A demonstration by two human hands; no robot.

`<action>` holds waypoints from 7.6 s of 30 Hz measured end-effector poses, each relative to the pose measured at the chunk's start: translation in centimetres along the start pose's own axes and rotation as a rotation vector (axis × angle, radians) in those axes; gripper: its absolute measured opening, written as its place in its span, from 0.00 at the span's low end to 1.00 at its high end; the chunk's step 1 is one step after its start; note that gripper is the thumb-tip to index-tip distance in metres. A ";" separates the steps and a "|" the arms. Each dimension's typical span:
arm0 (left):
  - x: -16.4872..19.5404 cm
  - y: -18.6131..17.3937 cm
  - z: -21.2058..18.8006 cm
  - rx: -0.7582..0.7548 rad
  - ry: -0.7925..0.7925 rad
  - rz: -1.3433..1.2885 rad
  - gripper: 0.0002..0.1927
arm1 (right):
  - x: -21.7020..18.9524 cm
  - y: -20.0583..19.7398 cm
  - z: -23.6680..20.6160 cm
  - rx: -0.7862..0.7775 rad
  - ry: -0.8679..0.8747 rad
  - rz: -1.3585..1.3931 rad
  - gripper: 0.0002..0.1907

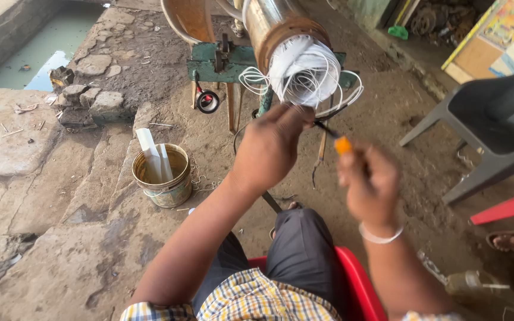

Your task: The person sits on a chair and wraps black tape around a loose coil of white cable, using an orange blade to cut the tape. They then adjust and press the taped coil on a drum spool and pull out a length of cable.

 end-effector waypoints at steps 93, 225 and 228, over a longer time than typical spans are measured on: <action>2.2 -0.8 0.1 0.104 0.300 0.020 0.09 | 5.5 3.2 -1.8 0.079 0.328 0.120 0.13; 3.0 -0.2 -0.4 0.142 0.515 0.348 0.14 | -1.7 1.5 7.3 -0.253 0.416 0.223 0.16; 2.3 -0.3 0.5 0.082 0.269 0.099 0.10 | 0.3 2.4 5.0 -0.111 0.401 0.416 0.13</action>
Point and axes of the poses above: each hand's wrist, its own z-axis towards the middle knuckle, its own y-axis out of the palm, x = y × z, the point moved 5 cm from there along z, towards the middle knuckle, and after that the axes turned 15 degrees about x, right-handed, at the moved point
